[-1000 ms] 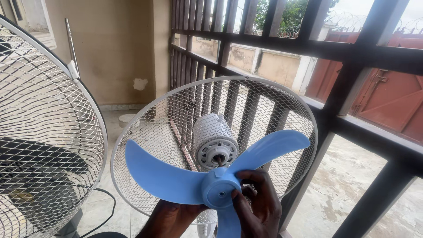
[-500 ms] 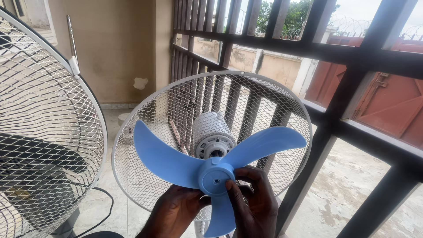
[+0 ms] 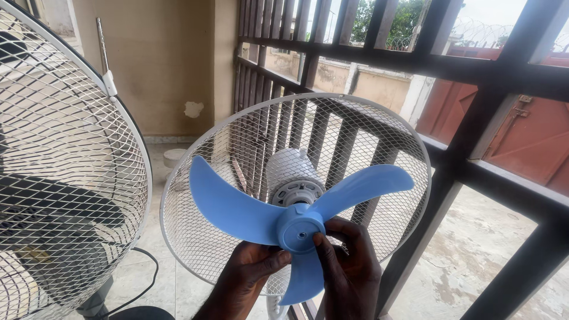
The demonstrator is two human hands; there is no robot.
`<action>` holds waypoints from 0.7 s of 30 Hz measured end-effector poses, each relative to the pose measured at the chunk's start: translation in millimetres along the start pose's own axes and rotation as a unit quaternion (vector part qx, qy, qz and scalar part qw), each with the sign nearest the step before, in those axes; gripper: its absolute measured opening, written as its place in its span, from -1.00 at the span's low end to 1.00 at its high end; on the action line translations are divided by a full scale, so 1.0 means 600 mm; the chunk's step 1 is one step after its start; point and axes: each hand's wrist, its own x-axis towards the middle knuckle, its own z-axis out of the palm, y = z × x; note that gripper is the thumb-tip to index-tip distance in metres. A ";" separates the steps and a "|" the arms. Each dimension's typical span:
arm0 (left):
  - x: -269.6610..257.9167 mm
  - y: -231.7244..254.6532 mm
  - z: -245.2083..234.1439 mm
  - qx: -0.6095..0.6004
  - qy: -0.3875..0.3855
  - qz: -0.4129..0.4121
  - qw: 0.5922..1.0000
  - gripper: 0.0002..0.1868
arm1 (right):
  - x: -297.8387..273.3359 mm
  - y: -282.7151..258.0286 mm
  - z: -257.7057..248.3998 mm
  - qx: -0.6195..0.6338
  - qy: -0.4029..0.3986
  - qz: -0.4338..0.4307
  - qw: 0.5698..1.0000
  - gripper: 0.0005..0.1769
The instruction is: The person assembles a white pedestal fan by hand. They attach the front grille, mount the blue fan blade onto the motor shaft, and secure it with a blue plastic nut. The person then places the rear grille over the blade and fastens it to complete the assembly.
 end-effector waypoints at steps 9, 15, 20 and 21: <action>0.004 -0.011 0.027 0.227 0.151 0.006 0.962 -0.55 | 0.010 0.012 -0.016 -0.107 0.031 -0.027 0.993 -0.72; -0.001 -0.001 0.042 0.238 0.171 -0.007 0.956 -0.61 | 0.014 0.009 -0.018 -0.165 0.029 0.016 0.986 -0.69; -0.002 0.004 0.041 0.239 0.156 0.000 0.958 -0.60 | 0.018 0.013 -0.019 -0.127 0.019 0.057 0.990 -0.67; -0.002 0.004 0.040 0.235 0.157 0.003 0.959 -0.60 | 0.019 0.014 -0.019 -0.115 0.012 0.055 0.992 -0.68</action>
